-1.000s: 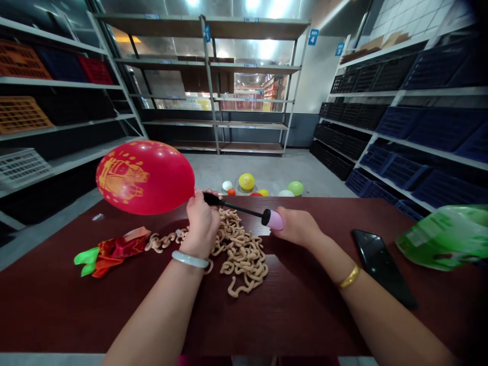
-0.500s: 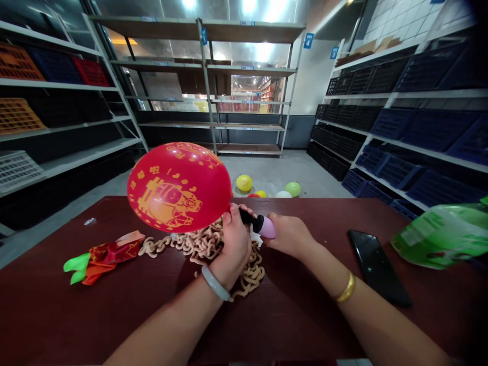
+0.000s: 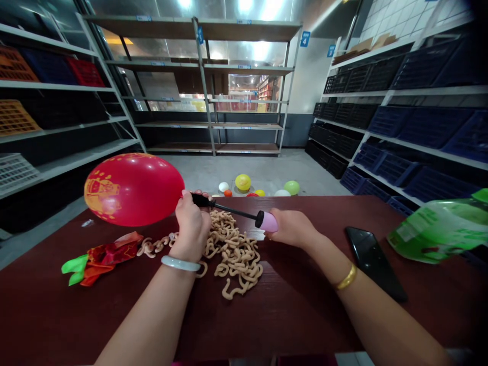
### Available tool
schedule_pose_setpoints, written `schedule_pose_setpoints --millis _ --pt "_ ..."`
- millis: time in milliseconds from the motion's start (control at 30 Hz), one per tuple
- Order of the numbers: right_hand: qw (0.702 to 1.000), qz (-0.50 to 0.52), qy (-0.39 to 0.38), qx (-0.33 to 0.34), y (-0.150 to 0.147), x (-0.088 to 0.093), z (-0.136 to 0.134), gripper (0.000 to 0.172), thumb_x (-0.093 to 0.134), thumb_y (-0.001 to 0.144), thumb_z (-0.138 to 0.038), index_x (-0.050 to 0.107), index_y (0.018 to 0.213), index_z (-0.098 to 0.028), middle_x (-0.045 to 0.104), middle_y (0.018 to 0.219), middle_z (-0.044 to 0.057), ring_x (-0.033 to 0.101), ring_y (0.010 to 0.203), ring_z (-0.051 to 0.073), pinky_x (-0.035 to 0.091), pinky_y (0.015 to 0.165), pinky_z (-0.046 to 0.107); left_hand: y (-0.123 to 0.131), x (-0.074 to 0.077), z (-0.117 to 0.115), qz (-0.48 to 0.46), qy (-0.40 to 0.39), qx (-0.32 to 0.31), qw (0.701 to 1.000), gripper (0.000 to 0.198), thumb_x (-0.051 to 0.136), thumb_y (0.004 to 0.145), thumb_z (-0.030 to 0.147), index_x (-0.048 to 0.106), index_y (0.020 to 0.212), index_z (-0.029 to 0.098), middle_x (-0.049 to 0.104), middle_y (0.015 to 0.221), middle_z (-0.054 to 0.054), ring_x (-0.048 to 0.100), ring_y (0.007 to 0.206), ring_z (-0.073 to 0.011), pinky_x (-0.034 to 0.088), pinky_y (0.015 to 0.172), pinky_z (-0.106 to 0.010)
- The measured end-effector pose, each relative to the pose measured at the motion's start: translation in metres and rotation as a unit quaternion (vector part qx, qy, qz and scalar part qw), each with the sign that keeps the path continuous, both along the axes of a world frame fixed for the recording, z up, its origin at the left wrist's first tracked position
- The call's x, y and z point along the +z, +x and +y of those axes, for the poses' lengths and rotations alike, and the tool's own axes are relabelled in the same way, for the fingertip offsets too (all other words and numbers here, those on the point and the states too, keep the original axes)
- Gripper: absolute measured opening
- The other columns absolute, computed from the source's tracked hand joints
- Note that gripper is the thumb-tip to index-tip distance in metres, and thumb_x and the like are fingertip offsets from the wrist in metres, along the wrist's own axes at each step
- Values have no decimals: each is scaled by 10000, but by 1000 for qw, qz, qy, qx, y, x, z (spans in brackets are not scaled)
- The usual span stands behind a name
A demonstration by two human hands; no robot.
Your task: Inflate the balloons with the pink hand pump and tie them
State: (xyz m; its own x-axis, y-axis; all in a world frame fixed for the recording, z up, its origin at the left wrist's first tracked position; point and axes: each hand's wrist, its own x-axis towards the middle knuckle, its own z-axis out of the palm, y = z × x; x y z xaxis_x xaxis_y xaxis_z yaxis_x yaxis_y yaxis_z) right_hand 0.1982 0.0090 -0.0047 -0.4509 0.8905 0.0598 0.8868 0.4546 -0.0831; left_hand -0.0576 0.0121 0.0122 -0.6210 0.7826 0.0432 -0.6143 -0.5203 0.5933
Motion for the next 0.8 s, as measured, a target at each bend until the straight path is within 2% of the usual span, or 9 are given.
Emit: schedule_pose_setpoints --millis 133,300,400,467,567,700,800 --pt "1000 -8 18 11 3 3 -2 371 650 800 -499 632 1046 -222 741 938 84 714 841 298 454 674 344 33 -12 -3 13 9 -12 1000 192 577 968 265 467 823 204 540 685 27 551 601 -127 447 618 -296" --pt "1000 4 3 22 -8 1 -12 376 644 803 -507 626 1050 -224 741 917 81 708 841 291 439 668 336 87 -32 -19 0 -4 -86 996 261 703 875 314 464 843 211 577 716 31 579 620 -121 492 633 -282" --pt "1000 17 -2 22 -15 1 -17 374 641 797 -503 617 1047 -227 744 900 73 707 812 282 427 642 326 100 -35 -26 -1 -8 -100 995 295 721 861 338 452 832 221 581 718 35 588 632 -127 502 627 -283" --pt "999 28 4 22 -17 0 -18 361 639 791 -503 611 1027 -232 746 882 64 707 787 278 414 614 321 99 -33 -27 9 -6 -102 995 299 738 845 339 464 828 220 580 715 35 586 625 -126 502 623 -280" --pt "999 42 9 13 -16 -2 -15 355 623 802 -522 608 1020 -242 747 887 57 707 780 277 414 601 323 83 -25 -21 21 -3 -84 996 272 737 844 310 488 815 205 570 694 33 575 600 -117 498 628 -274" --pt "1000 18 1 12 -7 -2 -5 377 643 792 -521 614 1037 -236 745 920 73 709 809 287 443 633 334 43 -12 -8 25 3 -41 999 197 650 910 261 485 818 201 562 691 20 588 613 -134 499 634 -289" --pt "1000 5 1 9 1 1 3 391 640 797 -519 621 1056 -228 745 941 85 714 828 299 451 642 341 15 -2 -2 6 -11 -2 1000 152 517 979 202 482 832 203 553 674 15 579 611 -138 485 620 -294"
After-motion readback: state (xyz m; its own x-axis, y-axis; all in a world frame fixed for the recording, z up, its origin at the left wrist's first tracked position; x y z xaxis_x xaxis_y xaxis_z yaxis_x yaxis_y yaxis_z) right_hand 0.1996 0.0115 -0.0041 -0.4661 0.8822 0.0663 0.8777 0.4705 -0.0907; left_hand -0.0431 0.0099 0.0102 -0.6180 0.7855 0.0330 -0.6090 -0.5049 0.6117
